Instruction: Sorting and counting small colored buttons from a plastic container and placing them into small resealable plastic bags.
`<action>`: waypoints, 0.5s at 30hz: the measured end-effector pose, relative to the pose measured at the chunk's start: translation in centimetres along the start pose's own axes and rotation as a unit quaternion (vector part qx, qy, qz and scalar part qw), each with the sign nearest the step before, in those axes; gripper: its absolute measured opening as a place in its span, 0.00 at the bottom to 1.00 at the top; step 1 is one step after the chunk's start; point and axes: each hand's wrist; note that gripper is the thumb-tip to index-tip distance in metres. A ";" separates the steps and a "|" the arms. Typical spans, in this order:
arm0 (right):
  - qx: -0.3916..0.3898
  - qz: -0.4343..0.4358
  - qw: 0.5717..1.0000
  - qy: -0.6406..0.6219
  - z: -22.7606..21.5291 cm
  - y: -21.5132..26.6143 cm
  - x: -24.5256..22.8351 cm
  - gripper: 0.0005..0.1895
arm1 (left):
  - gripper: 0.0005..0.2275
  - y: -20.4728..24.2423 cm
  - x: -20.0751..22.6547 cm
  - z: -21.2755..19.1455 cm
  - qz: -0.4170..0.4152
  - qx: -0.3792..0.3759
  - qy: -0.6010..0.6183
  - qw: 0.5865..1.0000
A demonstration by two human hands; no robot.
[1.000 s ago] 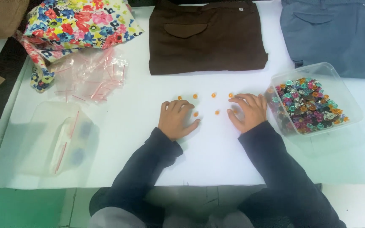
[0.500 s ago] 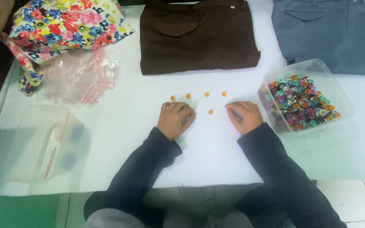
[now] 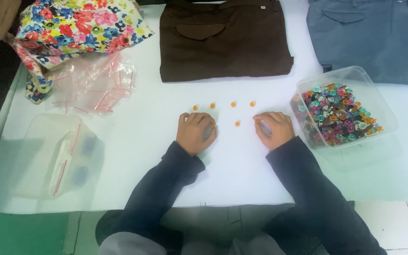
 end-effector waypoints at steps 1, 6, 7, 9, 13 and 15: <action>0.001 -0.001 1.000 0.000 0.1 -0.1 0.2 0.08 | 0.08 -0.1 0.0 0.0 0.001 0.001 -0.001 1.000; 0.001 -0.005 0.999 0.040 -1.2 -0.1 -1.6 0.15 | 0.09 0.0 -0.2 -0.1 0.015 -0.008 -0.009 1.000; 0.001 -0.006 0.999 0.040 -1.2 -0.3 -2.1 0.15 | 0.09 -0.1 -0.1 -0.2 0.014 -0.008 -0.009 1.000; -0.003 -0.049 0.996 0.073 -1.3 -0.5 -3.0 0.15 | 0.11 -0.2 0.2 -0.3 -0.006 -0.015 0.008 1.000; -0.052 -0.050 0.995 0.075 0.0 -1.2 -3.8 0.13 | 0.13 -0.3 0.5 -0.6 -0.012 -0.020 0.010 1.000; -0.048 -0.057 0.995 0.070 0.7 -1.4 -3.5 0.09 | 0.14 -0.4 0.4 -0.5 -0.015 -0.015 0.011 1.000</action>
Point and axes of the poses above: each hand's wrist, its own y-axis away from the middle knuckle, its own z-axis out of the palm, x = y × z, and after that the axes turned 6 degrees about z, right-handed
